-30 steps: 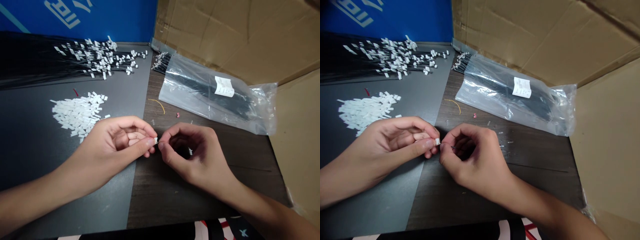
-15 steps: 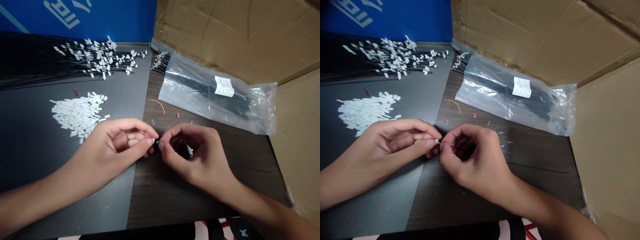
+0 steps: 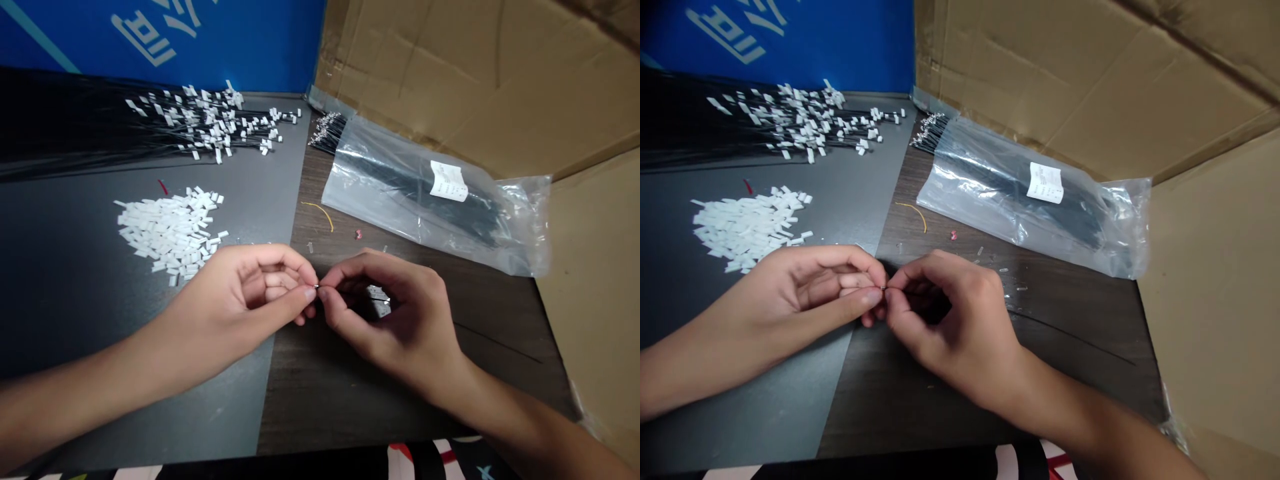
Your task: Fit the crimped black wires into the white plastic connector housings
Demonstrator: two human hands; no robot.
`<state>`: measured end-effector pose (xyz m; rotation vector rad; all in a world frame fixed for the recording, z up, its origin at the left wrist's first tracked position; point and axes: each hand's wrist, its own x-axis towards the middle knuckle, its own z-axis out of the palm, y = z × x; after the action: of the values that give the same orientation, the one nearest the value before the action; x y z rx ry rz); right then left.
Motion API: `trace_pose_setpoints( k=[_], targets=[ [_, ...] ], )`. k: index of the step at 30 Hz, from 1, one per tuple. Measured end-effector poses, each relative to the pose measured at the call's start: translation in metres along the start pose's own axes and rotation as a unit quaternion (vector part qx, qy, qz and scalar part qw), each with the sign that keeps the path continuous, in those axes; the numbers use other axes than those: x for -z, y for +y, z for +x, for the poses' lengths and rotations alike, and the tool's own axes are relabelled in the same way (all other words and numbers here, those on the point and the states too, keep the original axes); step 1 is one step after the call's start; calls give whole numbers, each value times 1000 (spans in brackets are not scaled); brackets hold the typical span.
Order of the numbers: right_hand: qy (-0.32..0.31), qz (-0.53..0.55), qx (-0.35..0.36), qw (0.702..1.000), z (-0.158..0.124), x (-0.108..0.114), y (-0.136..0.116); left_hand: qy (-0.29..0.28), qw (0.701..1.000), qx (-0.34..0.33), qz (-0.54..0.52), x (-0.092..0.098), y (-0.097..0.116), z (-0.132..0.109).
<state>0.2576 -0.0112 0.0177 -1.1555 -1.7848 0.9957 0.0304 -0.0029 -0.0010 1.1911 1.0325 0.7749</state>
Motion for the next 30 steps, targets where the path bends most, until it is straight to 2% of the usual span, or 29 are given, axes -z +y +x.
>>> trace_pose_setpoints(
  k=[6,17,26,30],
  targets=[
    [-1,-58,60,997,-1,4,3,12,1000,-12,9,3,-2,1],
    [17,-107,93,990,-4,2,5,45,998,-25,32,7,-3,2],
    [29,-42,32,998,-3,1,1,60,997,-43,17,4,-1,2],
    [48,-32,22,998,-3,0,-2,58,998,-31,12,4,-3,1]
  ],
)
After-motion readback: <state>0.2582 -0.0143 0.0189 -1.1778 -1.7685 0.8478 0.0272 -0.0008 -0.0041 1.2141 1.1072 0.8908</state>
